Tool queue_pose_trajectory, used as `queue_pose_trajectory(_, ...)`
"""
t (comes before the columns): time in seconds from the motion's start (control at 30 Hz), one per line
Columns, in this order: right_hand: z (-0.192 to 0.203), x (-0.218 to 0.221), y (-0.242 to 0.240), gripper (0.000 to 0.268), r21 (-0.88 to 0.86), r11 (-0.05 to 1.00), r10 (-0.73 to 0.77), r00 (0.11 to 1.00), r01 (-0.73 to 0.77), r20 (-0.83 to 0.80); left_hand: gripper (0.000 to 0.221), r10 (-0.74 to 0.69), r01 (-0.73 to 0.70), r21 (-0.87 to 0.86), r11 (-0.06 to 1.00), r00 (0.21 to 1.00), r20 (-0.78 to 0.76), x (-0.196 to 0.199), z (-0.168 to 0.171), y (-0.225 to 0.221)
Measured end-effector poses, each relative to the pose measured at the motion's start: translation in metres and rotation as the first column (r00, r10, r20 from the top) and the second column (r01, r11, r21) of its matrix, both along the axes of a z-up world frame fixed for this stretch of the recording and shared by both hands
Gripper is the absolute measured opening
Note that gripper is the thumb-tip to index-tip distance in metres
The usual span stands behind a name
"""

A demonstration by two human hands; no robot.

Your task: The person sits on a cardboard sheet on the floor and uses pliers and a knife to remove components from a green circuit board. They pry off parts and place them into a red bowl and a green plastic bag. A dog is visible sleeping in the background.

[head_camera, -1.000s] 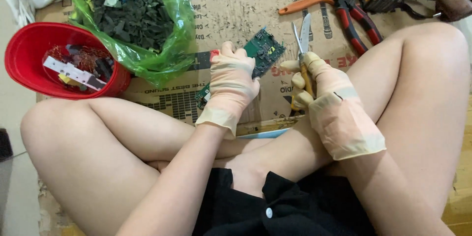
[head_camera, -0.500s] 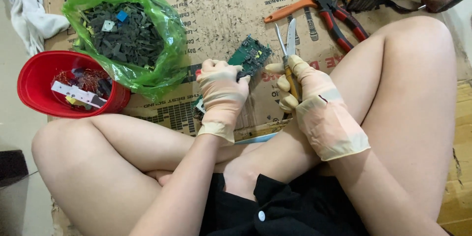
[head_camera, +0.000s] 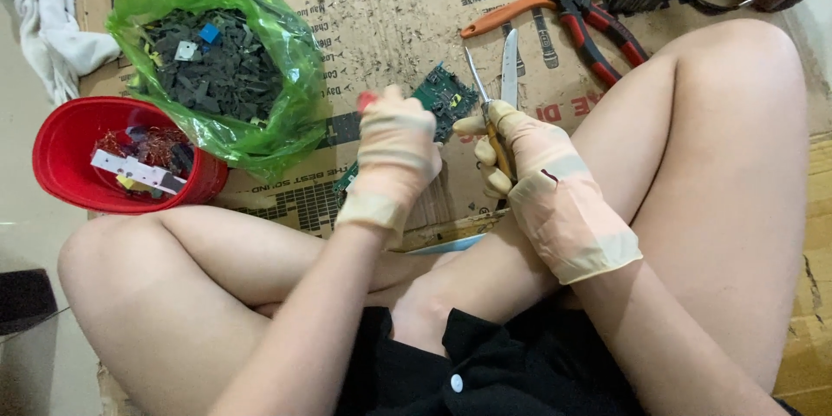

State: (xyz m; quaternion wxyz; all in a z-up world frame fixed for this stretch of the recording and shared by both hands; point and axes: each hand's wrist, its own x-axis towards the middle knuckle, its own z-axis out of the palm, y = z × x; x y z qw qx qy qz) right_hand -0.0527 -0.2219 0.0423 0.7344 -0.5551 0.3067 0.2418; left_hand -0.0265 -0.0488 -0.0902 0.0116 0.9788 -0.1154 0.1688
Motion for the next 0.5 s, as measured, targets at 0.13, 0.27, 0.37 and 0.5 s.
queue_pose_trajectory(0.13,-0.001,0.000,0.001,0.034,0.007,1.000,0.013,1.000,-0.013,-0.001,0.041,-0.138,0.175,0.187,0.967,0.972,-0.191,0.030,0.003,0.000)
queue_pose_trajectory(0.27,-0.001,0.003,0.001,0.035,0.016,1.000,0.024,1.000,-0.024,0.002,0.050,-0.227,0.367,0.332,0.869,0.892,-0.392,0.048,0.005,-0.001)
queue_pose_trajectory(0.37,0.017,-0.002,0.002,0.034,0.016,1.000,0.017,1.000,-0.017,-0.005,0.056,-0.250,0.493,0.397,0.774,0.814,-0.524,0.064,0.008,-0.007)
queue_pose_trajectory(0.5,0.015,-0.011,-0.006,0.034,0.027,1.000,-0.006,1.000,0.006,0.003,0.047,-0.157,0.547,0.340,0.765,0.671,-0.725,0.076,0.048,-0.006)
